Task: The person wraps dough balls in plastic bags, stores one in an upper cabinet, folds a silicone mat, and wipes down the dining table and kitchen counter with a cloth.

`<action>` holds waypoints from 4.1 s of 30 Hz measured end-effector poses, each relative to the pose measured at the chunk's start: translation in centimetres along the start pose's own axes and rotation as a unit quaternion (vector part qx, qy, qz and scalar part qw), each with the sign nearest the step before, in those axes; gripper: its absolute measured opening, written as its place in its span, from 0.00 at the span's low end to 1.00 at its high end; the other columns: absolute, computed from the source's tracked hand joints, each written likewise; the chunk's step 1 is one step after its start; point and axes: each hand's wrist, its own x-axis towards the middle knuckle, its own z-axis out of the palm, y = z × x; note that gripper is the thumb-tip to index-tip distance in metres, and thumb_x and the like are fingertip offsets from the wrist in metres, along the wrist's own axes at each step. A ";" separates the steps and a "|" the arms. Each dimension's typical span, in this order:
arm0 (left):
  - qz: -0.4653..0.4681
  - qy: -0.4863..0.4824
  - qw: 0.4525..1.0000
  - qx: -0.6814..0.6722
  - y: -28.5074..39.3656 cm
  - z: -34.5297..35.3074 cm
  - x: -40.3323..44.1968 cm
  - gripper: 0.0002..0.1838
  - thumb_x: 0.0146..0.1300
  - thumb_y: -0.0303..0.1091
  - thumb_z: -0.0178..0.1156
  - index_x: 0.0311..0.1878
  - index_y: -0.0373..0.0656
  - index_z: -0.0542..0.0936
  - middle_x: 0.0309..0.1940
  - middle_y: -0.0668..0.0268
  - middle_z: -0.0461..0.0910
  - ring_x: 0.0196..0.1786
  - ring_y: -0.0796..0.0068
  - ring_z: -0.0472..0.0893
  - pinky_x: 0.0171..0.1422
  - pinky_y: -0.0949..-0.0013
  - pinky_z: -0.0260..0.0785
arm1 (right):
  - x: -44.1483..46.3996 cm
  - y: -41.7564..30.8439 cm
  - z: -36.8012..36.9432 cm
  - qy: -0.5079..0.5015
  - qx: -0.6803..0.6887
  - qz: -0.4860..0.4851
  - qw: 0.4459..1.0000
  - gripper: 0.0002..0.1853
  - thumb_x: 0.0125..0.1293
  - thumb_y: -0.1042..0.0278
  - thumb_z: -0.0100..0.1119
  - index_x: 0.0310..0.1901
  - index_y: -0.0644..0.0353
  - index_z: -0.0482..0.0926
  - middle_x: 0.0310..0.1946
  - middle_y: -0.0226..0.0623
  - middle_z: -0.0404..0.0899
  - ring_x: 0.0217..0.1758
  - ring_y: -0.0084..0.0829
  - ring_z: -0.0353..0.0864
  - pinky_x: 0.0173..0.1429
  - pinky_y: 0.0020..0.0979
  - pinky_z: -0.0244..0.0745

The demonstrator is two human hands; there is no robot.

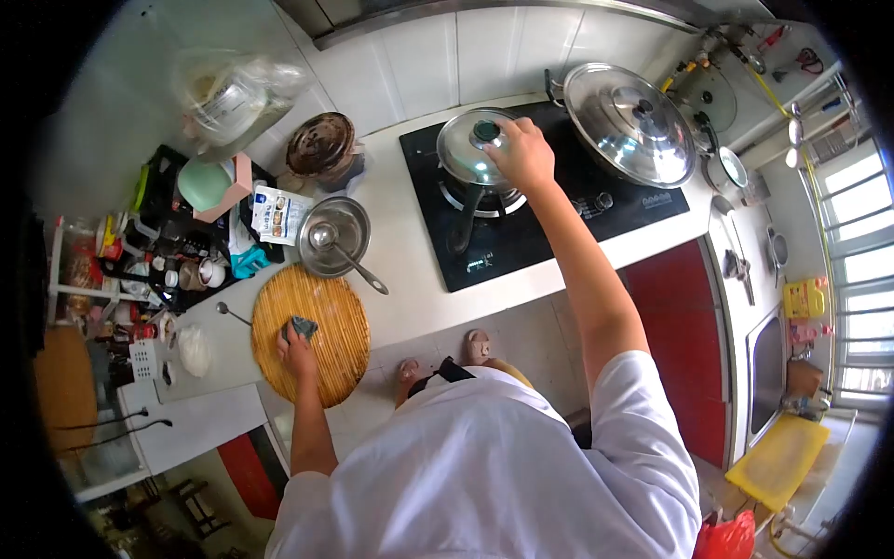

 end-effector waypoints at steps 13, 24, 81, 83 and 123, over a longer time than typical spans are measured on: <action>-0.012 -0.052 0.999 0.004 -0.2 -0.2 0.4 0.25 0.68 0.38 0.50 0.68 0.56 0.60 0.68 0.62 0.51 0.69 0.56 0.55 0.66 0.51 0.55 | 4.8 0.9 1.8 -0.126 -0.034 0.025 0.991 0.26 0.49 0.49 0.67 0.48 0.56 0.81 0.45 0.40 0.78 0.55 0.41 0.72 0.57 0.38 0.69; 0.026 -0.008 1.000 0.000 -0.2 -0.5 0.2 0.25 0.65 0.37 0.55 0.65 0.53 0.63 0.66 0.60 0.53 0.67 0.54 0.59 0.61 0.54 0.64 | 5.0 0.0 2.0 -0.108 -0.060 0.052 0.991 0.26 0.52 0.49 0.64 0.47 0.60 0.80 0.48 0.41 0.78 0.57 0.43 0.72 0.59 0.39 0.68; 0.065 0.038 0.997 -0.031 -0.2 -1.7 -0.1 0.25 0.60 0.34 0.59 0.62 0.46 0.67 0.63 0.53 0.60 0.66 0.50 0.61 0.63 0.51 0.60 | 9.6 -25.8 14.9 -0.134 0.075 -0.180 0.972 0.24 0.47 0.56 0.67 0.46 0.57 0.78 0.48 0.43 0.73 0.55 0.44 0.70 0.59 0.40 0.68; 0.079 0.047 0.994 -0.052 -0.9 -1.1 -0.1 0.25 0.61 0.35 0.59 0.61 0.46 0.68 0.63 0.53 0.60 0.65 0.49 0.61 0.63 0.50 0.60 | 7.7 -25.5 11.7 -0.132 0.139 -0.246 0.950 0.23 0.47 0.61 0.67 0.48 0.56 0.78 0.47 0.43 0.73 0.54 0.45 0.70 0.59 0.40 0.68; 0.363 -0.577 0.530 -0.504 55.6 -2.9 -38.8 0.14 0.70 0.39 0.50 0.33 0.39 0.75 0.27 0.77 0.72 0.31 0.88 0.67 0.37 0.81 0.62 | -43.1 22.8 -28.6 -0.068 0.196 0.503 0.839 0.15 0.59 0.66 0.60 0.48 0.57 0.79 0.35 0.38 0.82 0.40 0.35 0.81 0.46 0.32 0.74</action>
